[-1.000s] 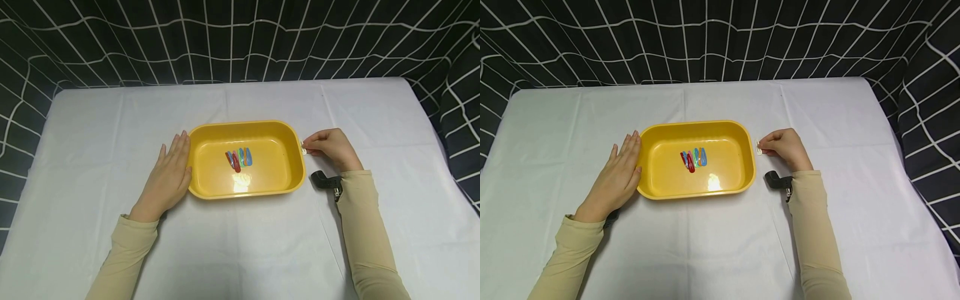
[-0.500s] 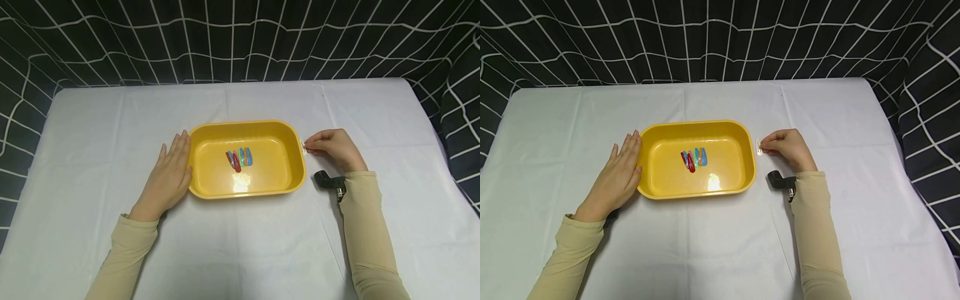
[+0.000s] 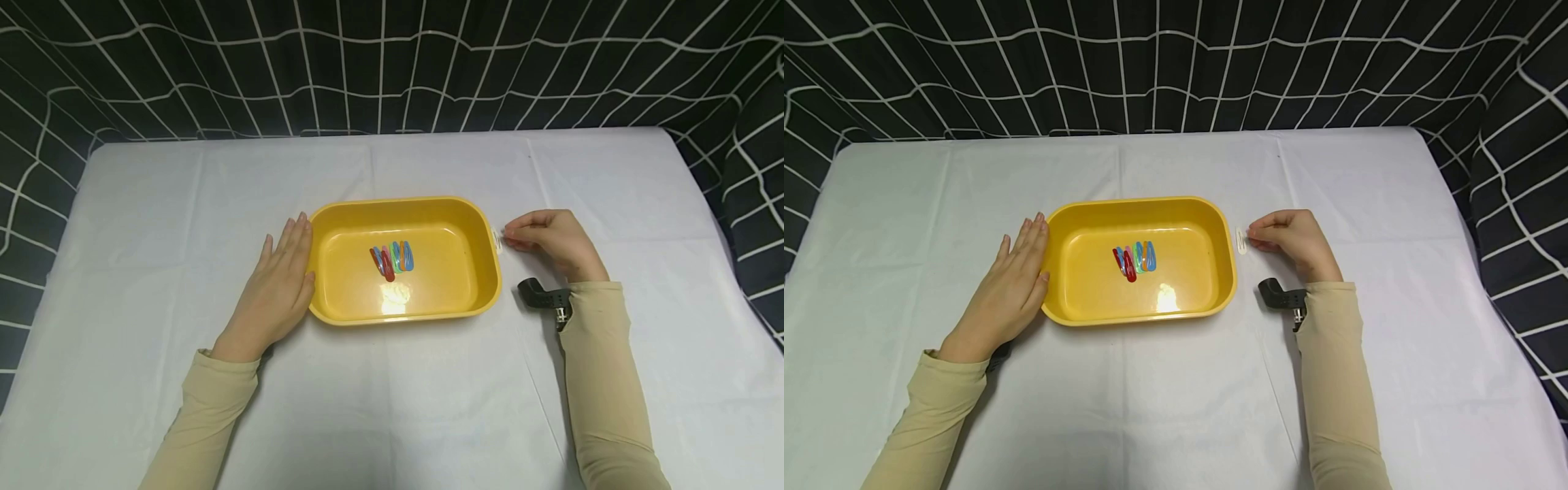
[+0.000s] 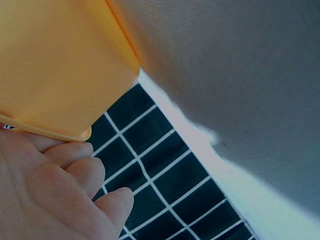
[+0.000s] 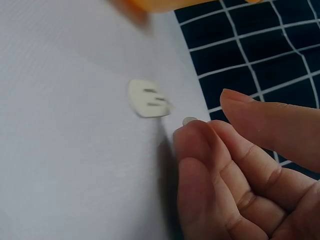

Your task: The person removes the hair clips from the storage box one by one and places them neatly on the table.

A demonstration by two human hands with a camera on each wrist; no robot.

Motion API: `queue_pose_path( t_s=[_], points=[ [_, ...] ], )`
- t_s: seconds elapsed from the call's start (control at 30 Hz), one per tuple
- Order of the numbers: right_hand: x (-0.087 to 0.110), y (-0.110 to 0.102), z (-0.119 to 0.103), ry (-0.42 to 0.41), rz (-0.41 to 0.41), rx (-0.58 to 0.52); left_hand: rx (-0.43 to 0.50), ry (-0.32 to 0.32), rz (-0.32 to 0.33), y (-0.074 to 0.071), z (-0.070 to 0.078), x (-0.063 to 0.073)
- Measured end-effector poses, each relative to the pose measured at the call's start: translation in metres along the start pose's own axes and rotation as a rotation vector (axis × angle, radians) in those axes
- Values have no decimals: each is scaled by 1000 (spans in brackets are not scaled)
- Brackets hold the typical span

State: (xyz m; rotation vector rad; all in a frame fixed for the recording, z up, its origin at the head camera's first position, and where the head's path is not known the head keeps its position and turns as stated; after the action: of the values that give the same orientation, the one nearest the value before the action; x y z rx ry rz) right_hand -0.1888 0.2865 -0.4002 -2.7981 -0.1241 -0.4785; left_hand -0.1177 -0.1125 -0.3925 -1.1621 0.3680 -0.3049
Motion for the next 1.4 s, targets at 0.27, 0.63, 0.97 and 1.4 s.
queue_pose_path(
  t_s=[0.27,0.63,0.97,1.4],
  points=[
    [8,-1,-12,-25,58,-13,1,-2,1,-1,1,0],
    [21,6,-33,-109,55,-23,-15,-17,-4,-1,1,0],
    [33,15,-48,-157,37,-25,-48,-31,31,-4,4,0],
    [43,28,-59,-200,-8,-28,-16,-15,52,-1,3,0]
  ],
)
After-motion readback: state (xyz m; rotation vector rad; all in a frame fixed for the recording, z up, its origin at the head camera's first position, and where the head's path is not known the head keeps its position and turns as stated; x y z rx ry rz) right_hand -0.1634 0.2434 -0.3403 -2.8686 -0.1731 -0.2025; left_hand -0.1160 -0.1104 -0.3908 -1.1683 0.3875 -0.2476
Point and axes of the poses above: each hand's wrist, its own x-axis away from the middle knuckle, its own y-axis out of the palm, z = x × y, the point moved 3 cm from there along -x, towards the middle knuckle, and after that the axes turned 3 degrees about -x, right-handed, at the moved point
